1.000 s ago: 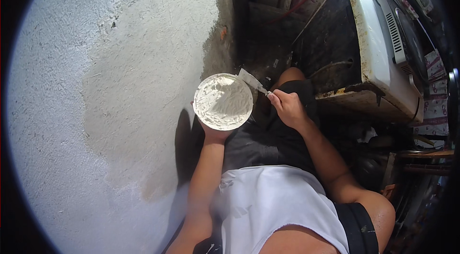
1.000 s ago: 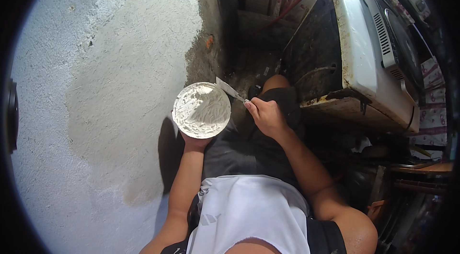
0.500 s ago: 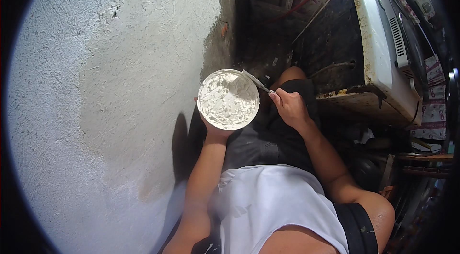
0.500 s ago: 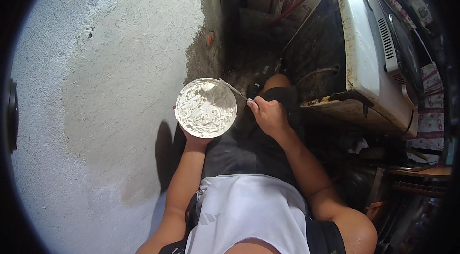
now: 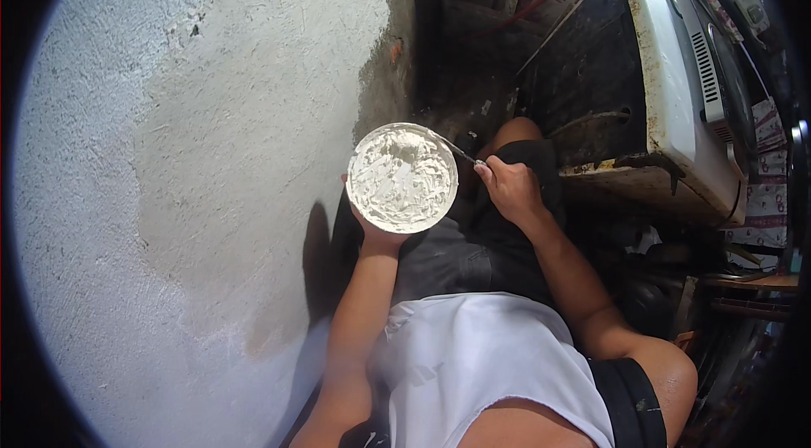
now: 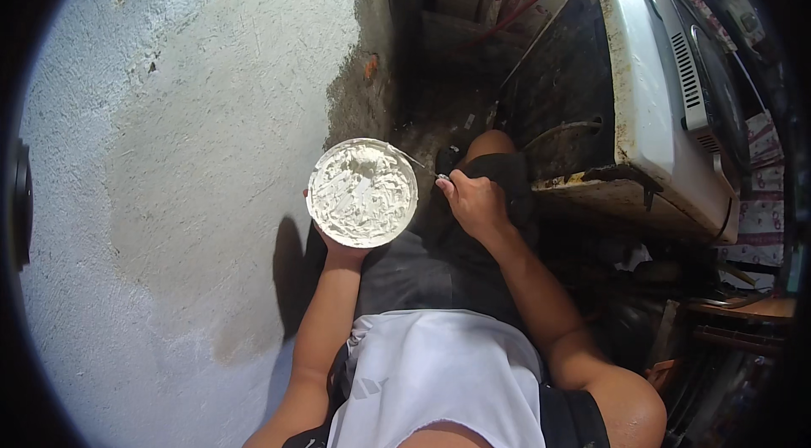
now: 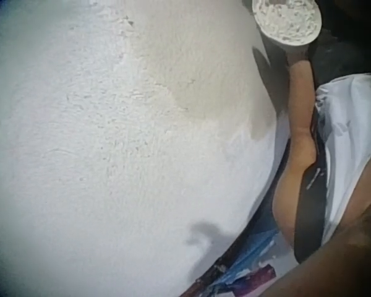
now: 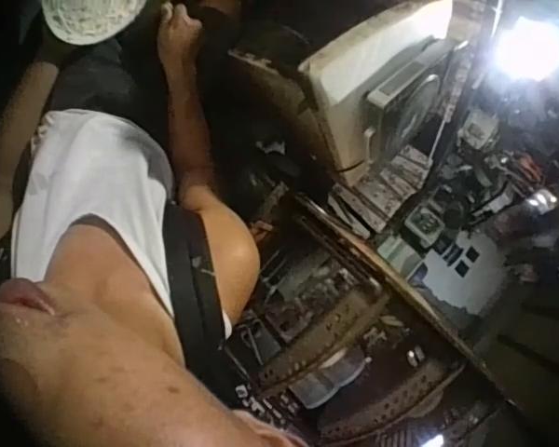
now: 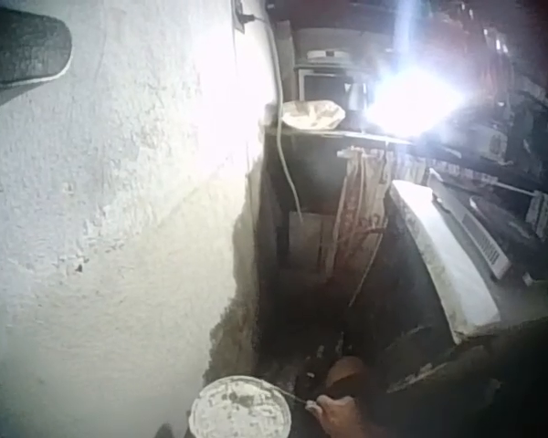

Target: Applying plaster to a wall using a putty knife.

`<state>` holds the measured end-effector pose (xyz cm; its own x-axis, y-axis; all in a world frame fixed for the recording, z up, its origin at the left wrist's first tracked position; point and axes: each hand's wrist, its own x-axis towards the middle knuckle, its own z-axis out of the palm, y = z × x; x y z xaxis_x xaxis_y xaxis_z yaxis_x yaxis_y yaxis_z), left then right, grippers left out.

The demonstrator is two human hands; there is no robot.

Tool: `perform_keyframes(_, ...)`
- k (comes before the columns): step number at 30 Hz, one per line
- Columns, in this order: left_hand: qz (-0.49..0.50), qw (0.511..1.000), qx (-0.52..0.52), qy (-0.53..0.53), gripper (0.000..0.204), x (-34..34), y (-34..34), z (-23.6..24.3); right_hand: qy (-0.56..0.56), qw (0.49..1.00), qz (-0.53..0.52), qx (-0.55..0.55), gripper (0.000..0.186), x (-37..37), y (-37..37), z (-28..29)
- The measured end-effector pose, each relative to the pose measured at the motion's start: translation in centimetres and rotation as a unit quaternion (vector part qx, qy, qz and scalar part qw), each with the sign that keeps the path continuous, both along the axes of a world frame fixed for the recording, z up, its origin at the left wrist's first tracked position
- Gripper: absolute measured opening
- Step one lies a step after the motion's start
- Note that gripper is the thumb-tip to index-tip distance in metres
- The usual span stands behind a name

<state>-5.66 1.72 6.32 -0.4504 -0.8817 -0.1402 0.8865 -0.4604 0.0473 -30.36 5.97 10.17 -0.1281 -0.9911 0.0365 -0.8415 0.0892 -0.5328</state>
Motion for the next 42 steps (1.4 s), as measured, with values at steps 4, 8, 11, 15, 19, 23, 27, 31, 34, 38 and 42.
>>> perform_keyframes(4, 0.003, 1.0, -0.003, -0.005, 0.087, 0.4, 0.1, -0.4, -0.062, 0.998, -0.001, -0.03, 0.04, -1.1, 0.0, -1.2)
perform_keyframes(8, 0.002, 1.0, 0.011, 0.004, 0.087, 0.5, 0.0, -0.3, -0.353, 0.932, -0.047, 0.065, 0.044, -1.6, 0.1, -0.4)
perform_keyframes(11, -0.005, 1.0, 0.003, -0.008, 0.087, 0.4, 0.0, -0.4, -0.39, 0.917, -0.041, 0.077, 0.045, -0.4, 0.4, 0.8)
perform_keyframes(15, -0.006, 1.0, 0.011, -0.003, 0.088, 0.4, -0.1, -0.6, -0.371, 0.926, -0.038, 0.056, 0.043, 0.4, 0.6, 0.4)
perform_keyframes(19, -0.004, 0.999, 0.028, -0.041, 0.087, 0.4, -0.2, -0.2, -0.366, 0.927, -0.033, 0.069, 0.043, 0.1, 0.4, 0.7)
perform_keyframes(23, -0.006, 0.999, 0.029, -0.035, 0.086, 0.5, -0.2, -0.3, -0.262, 0.964, 0.002, 0.04, 0.04, 0.4, 0.3, 0.6)
perform_keyframes(27, 0.0, 0.997, 0.048, -0.063, 0.086, 0.5, -0.3, -0.4, -0.213, 0.976, 0.009, 0.032, 0.039, 0.6, 0.1, -0.1)
perform_keyframes(31, -0.006, 0.998, 0.046, -0.051, 0.086, 0.5, -0.3, -0.3, -0.207, 0.977, 0.007, 0.052, 0.04, 0.8, 0.1, -0.9)
perform_keyframes(34, -0.003, 0.998, 0.046, -0.049, 0.086, 0.6, -0.2, -0.5, -0.177, 0.983, -0.003, 0.058, 0.038, 0.8, 0.1, -1.0)
perform_keyframes(38, -0.005, 0.999, 0.031, 0.014, 0.088, 1.0, 0.0, -0.8, -0.203, 0.978, -0.05, -0.014, 0.027, 0.0, 0.5, 0.3)
perform_keyframes(42, 0.017, 0.999, 0.044, -0.008, 0.088, 1.3, 0.0, -0.7, -0.157, 0.98, -0.032, -0.117, 0.016, -1.5, 1.5, 2.4)
